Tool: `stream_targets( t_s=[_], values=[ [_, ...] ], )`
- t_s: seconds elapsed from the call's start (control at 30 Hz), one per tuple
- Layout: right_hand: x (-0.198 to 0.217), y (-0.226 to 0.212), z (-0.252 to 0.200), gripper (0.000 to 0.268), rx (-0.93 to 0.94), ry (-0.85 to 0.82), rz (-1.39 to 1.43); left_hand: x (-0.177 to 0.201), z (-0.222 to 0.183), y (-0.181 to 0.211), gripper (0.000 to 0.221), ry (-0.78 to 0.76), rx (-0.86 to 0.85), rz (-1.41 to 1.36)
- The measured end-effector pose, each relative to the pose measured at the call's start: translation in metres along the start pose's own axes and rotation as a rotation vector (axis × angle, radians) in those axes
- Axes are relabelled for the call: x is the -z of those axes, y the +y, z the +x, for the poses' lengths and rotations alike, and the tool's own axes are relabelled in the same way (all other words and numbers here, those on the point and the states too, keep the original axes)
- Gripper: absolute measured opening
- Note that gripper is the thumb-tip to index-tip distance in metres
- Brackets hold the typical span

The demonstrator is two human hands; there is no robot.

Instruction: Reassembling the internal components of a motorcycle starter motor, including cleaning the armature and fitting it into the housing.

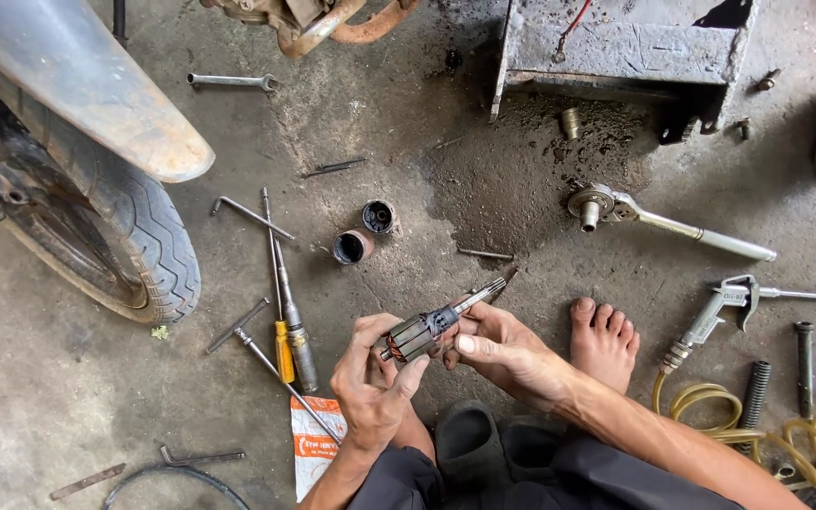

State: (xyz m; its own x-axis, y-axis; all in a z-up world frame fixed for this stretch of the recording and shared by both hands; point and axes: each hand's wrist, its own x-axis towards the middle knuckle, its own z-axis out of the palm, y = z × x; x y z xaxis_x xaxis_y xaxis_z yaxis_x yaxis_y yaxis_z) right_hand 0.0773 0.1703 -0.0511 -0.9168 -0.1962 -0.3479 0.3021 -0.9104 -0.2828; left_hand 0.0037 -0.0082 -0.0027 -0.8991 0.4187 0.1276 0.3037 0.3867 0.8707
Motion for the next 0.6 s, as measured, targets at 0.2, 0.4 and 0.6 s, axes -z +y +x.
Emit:
stream_targets(
  t_s=[0.2,0.4,0.6],
  values=[
    [-0.005,0.000,0.000,0.046,-0.026,-0.027,-0.041,-0.001,-0.007,0.000,0.045,-0.002,0.044,-0.081],
    [0.004,0.013,0.003,0.046,-0.028,0.047,-0.055,-0.007,-0.009,-0.001,0.045,-0.016,0.131,-0.122],
    [0.018,0.019,0.005,0.048,-0.002,0.095,0.013,0.000,0.007,0.010,0.057,0.037,-0.265,0.259]
  ],
)
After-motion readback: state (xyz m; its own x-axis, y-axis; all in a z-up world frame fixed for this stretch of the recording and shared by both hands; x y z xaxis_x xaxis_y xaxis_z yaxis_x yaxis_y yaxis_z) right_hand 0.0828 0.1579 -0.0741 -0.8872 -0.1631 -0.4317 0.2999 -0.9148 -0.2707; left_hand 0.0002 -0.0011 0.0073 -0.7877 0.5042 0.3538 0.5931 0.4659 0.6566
